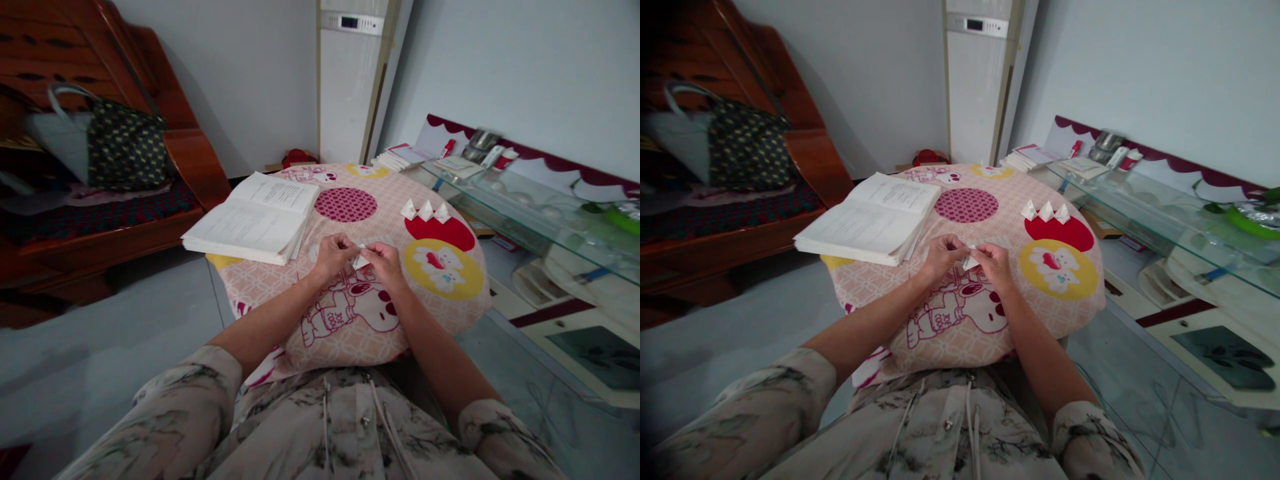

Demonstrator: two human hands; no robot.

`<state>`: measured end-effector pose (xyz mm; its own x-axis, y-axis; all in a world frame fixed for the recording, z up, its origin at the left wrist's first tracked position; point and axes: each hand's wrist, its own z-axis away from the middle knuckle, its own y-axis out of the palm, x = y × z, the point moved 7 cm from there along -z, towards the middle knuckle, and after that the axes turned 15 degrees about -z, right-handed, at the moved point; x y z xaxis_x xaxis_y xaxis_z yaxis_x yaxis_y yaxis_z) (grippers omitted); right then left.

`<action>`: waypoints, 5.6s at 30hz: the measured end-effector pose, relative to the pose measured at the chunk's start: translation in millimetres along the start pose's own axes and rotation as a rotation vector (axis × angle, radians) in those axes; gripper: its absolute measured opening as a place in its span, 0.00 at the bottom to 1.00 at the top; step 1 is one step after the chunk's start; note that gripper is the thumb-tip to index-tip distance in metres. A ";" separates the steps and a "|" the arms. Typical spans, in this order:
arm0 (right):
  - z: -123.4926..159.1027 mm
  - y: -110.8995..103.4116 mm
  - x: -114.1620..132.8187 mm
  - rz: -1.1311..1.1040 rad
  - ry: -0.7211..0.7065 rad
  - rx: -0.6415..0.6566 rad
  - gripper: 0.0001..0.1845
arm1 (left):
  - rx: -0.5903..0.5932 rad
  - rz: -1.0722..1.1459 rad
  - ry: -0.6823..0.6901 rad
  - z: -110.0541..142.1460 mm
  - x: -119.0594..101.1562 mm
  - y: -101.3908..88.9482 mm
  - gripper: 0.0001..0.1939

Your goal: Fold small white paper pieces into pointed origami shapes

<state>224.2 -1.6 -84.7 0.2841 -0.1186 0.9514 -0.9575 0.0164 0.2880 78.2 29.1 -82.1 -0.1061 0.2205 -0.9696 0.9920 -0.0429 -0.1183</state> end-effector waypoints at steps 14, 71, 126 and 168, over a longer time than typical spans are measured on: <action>-1.8 -12.5 -0.2 -0.114 0.015 -0.089 0.12 | 0.319 0.059 0.025 -0.7 -8.8 3.3 0.14; 2.2 4.5 -2.5 -0.091 0.097 0.119 0.11 | 0.470 0.110 -0.244 7.2 6.9 15.5 0.17; -4.8 -25.0 5.0 0.129 -0.145 -0.200 0.16 | 0.192 0.126 -0.297 0.2 12.6 4.4 0.05; 8.5 -7.1 -13.1 -0.143 0.428 0.039 0.12 | 0.460 -0.271 0.489 17.8 -39.2 8.0 0.09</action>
<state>226.8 -8.7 -100.2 0.4012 0.3042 0.8640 -0.9057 -0.0091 0.4238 89.1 2.8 -48.9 -0.1954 0.6879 -0.6990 0.7948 -0.3065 -0.5238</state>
